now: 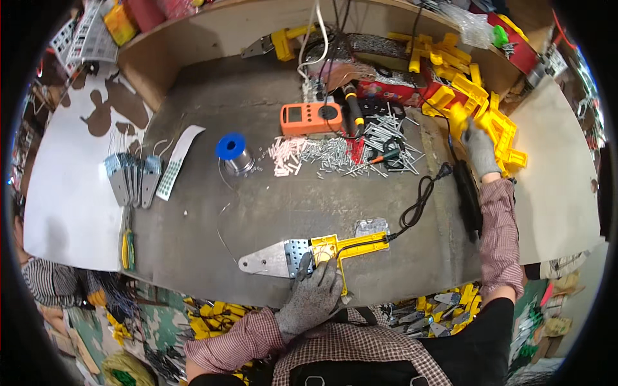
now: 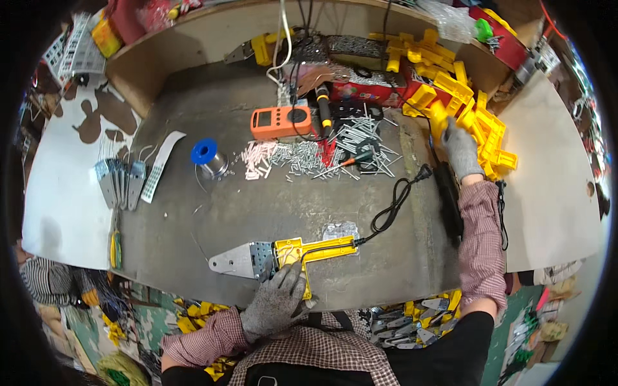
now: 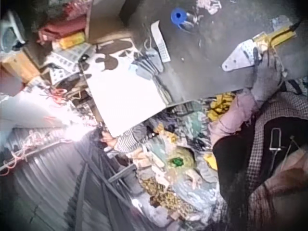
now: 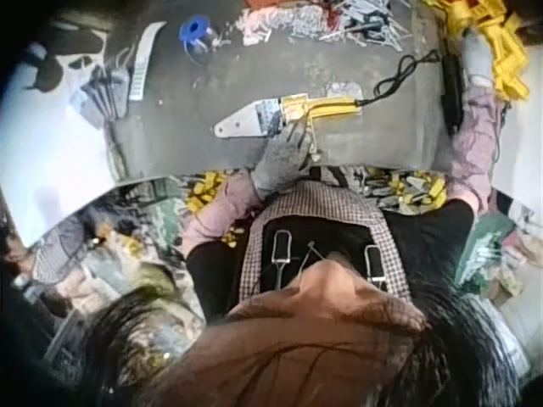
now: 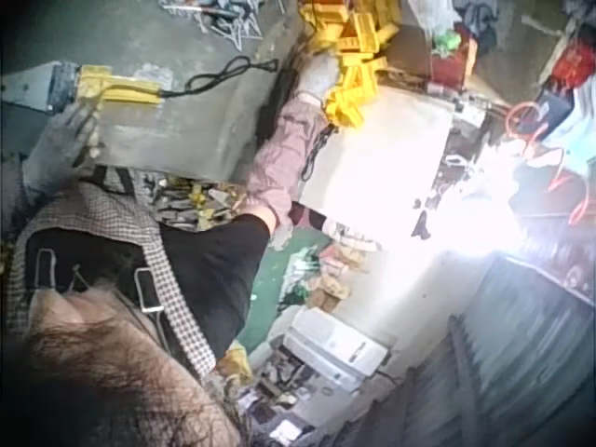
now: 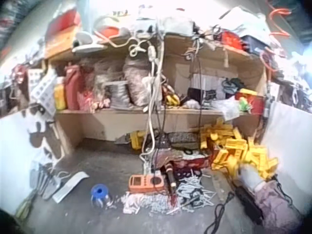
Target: The person assembles electronic components onto a yellow housing by attaching a metal plate with screws using a screwdriver, then soldering the electronic components with solder wire using a soldering iron.
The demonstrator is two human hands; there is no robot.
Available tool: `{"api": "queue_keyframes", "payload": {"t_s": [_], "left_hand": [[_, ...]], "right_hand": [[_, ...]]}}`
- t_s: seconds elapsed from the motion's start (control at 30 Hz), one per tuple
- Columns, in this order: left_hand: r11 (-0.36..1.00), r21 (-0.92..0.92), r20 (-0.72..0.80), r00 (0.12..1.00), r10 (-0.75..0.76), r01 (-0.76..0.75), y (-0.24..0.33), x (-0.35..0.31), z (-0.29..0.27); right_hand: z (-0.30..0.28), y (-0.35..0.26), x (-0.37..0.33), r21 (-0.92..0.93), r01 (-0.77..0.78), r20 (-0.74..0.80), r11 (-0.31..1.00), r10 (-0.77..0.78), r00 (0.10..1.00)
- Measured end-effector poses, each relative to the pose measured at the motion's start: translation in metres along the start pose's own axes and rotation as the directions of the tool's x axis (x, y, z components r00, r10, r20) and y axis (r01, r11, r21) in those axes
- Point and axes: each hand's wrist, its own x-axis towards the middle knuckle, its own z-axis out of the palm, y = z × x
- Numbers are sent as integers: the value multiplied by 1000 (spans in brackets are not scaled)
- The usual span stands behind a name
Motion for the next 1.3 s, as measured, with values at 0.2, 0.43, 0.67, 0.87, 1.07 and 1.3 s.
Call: {"api": "queue_keyframes", "payload": {"t_s": [0.2,0.43,0.67,0.87,1.07,1.3], "left_hand": [[999,1,0,999,40,-40,-2,-4,6],[997,-2,-33,996,78,-78,-3,-1,5],[996,28,-10,996,83,-83,-7,-4,6],[992,47,-8,993,117,-117,-8,1,2],[879,-134,-108,888,446,-458,-43,-15,-37],[966,-209,-167,979,121,-155,-44,4,-20]], "right_hand": [[-74,-12,-67,433,129,-406,892,65,912],[-72,-130,-232,991,-46,13,-127,-250,968],[-60,-173,-252,997,-79,80,-25,31,996],[-64,-186,-250,870,226,-38,439,-397,917],[-60,-199,-250,867,344,27,361,-723,690],[-73,-199,-218,872,134,277,471,-699,659]]}}
